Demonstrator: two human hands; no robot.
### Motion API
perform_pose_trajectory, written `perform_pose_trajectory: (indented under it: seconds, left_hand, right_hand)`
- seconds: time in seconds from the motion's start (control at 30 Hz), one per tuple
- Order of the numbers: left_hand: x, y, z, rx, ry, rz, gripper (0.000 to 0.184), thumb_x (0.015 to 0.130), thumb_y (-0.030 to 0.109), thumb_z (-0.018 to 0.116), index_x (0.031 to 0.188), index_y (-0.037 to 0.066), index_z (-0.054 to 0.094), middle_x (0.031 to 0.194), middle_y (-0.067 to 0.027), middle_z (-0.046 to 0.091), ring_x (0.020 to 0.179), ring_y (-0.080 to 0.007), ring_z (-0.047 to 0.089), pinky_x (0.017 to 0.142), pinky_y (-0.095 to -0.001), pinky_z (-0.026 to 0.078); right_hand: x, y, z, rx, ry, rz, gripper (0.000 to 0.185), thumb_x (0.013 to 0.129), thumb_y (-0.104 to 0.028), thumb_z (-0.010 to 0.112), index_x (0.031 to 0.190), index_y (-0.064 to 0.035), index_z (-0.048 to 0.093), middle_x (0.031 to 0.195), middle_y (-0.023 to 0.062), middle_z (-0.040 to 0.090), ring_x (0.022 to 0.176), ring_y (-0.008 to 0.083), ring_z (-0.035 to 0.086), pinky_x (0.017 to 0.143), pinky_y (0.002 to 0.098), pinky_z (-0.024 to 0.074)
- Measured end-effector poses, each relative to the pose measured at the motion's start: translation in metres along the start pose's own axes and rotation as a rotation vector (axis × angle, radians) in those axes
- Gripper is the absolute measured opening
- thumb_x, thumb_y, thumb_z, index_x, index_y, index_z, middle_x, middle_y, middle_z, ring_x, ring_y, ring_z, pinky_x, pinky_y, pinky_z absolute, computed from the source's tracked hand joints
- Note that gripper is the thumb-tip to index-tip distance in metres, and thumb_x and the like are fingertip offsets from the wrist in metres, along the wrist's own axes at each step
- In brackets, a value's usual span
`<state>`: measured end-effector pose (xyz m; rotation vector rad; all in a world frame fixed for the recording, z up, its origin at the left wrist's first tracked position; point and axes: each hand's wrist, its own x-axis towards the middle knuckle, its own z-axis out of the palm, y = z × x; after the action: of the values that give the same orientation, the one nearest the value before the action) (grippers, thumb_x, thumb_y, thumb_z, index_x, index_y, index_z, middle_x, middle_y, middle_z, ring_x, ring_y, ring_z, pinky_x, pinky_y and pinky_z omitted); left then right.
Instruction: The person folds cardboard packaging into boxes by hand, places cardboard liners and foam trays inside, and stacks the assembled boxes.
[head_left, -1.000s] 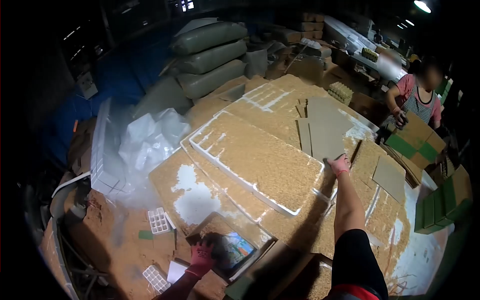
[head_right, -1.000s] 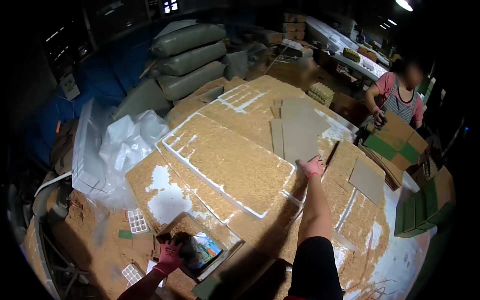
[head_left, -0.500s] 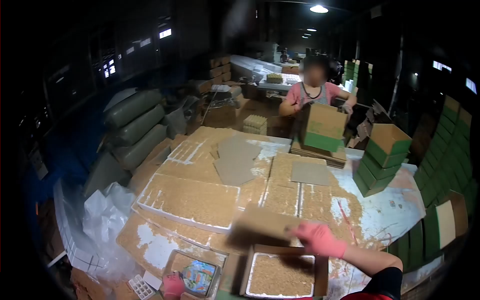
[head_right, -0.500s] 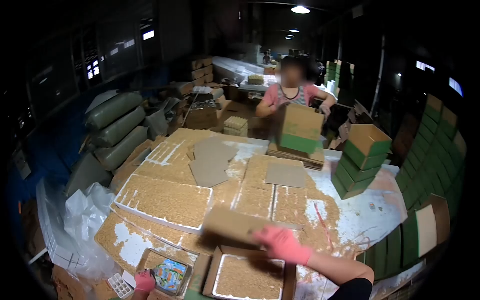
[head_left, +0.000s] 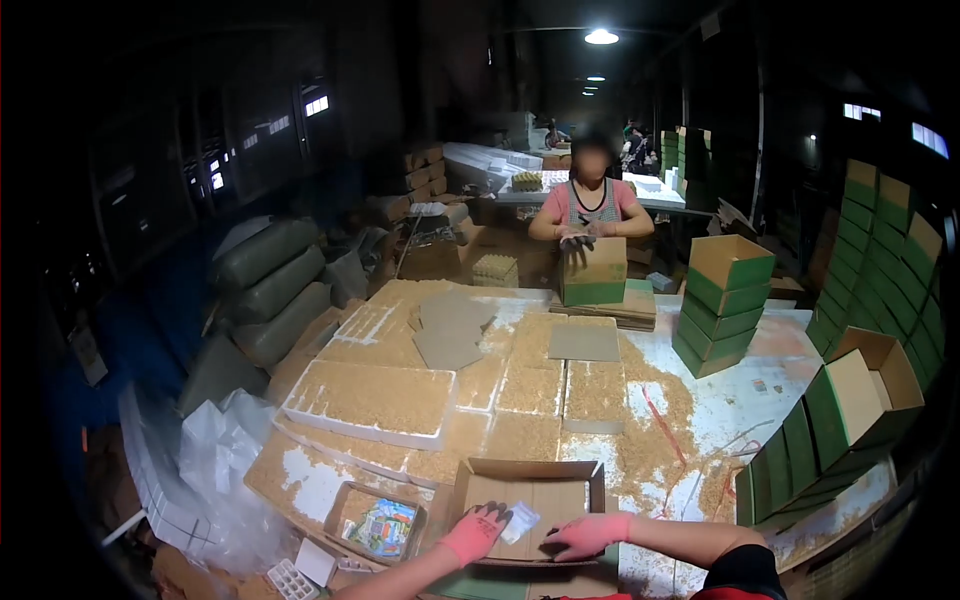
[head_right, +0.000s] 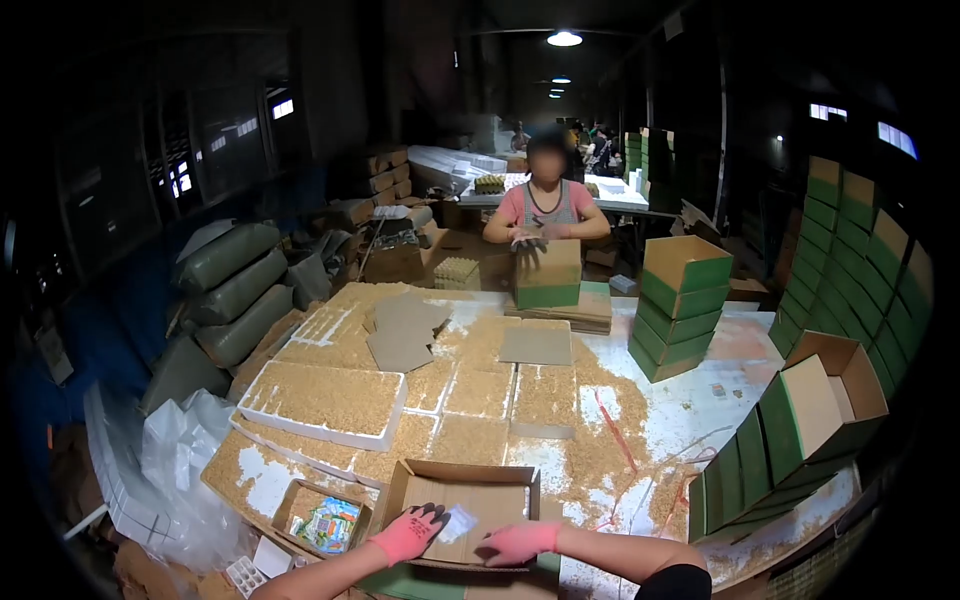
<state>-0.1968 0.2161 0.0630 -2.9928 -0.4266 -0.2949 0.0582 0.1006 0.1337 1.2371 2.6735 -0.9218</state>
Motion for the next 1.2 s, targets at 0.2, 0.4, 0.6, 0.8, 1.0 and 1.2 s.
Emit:
perform_pose_trajectory:
  seconds: [0.2, 0.4, 0.6, 0.8, 1.0, 1.2]
  left_hand:
    - [0.037, -0.021, -0.074, -0.476, -0.633, -0.096, 0.038, 0.083, 0.025, 0.058, 0.116, 0.006, 0.056, 0.12, -0.015, 0.058, 0.116, -0.0313, 0.054, 0.1, -0.0388, 0.042]
    - [-0.043, -0.08, -0.092, -0.912, 0.287, -0.716, 0.057, 0.087, 0.023, 0.066, 0.136, 0.002, 0.047, 0.137, -0.0151, 0.051, 0.125, -0.0271, 0.049, 0.108, -0.0368, 0.037]
    - [-0.028, -0.047, 0.088, -1.375, -0.022, -0.69, 0.07, 0.075, 0.033, 0.08, 0.128, -0.002, 0.051, 0.125, -0.0174, 0.06, 0.115, -0.0281, 0.058, 0.094, -0.039, 0.046]
    - [-0.035, -0.053, 0.078, -1.497, 0.113, -0.663, 0.069, 0.075, 0.032, 0.079, 0.13, 0.003, 0.048, 0.118, -0.0158, 0.061, 0.108, -0.0277, 0.06, 0.091, -0.0412, 0.048]
    - [0.057, 0.004, -0.016, -1.959, -0.078, -0.536, 0.058, 0.084, 0.036, 0.063, 0.131, 0.005, 0.048, 0.126, -0.0128, 0.056, 0.114, -0.0266, 0.055, 0.095, -0.0414, 0.045]
    - [0.261, 0.113, -0.099, -2.204, -0.2, -0.089, 0.051, 0.092, 0.04, 0.047, 0.132, 0.008, 0.047, 0.134, -0.0098, 0.051, 0.12, -0.0254, 0.049, 0.099, -0.0415, 0.042]
  right_hand:
    - [0.031, 0.023, 0.029, -0.464, 0.219, 0.327, 0.048, 0.09, -0.039, 0.056, 0.127, -0.0088, 0.051, 0.107, 0.0177, 0.057, 0.1, 0.0333, 0.059, 0.08, 0.045, 0.0499]
    - [-0.043, -0.009, -0.029, -0.005, 0.994, 0.444, 0.038, 0.087, -0.022, 0.064, 0.123, -0.0122, 0.059, 0.115, 0.0136, 0.063, 0.106, 0.0304, 0.062, 0.091, 0.0373, 0.0505]
    - [-0.007, 0.107, 0.135, 0.698, 0.679, 0.716, 0.089, 0.086, -0.066, 0.053, 0.141, 0.003, 0.041, 0.139, 0.0227, 0.049, 0.126, 0.0318, 0.048, 0.109, 0.0345, 0.0335]
    - [0.017, -0.02, 0.046, 0.977, 0.887, 0.854, 0.096, 0.08, -0.054, 0.069, 0.144, 0.0059, 0.03, 0.132, 0.0222, 0.053, 0.121, 0.0292, 0.052, 0.103, 0.0347, 0.0391]
    - [-0.133, -0.021, -0.022, 0.685, 1.31, 0.648, 0.072, 0.089, -0.051, 0.059, 0.135, 0.0034, 0.047, 0.126, 0.0199, 0.059, 0.11, 0.0271, 0.058, 0.097, 0.035, 0.0436]
    - [-0.453, -0.127, -0.049, -1.056, 2.265, 1.287, 0.049, 0.086, -0.016, 0.063, 0.131, -0.0017, 0.049, 0.134, 0.0227, 0.05, 0.125, 0.0389, 0.045, 0.102, 0.0406, 0.0404]
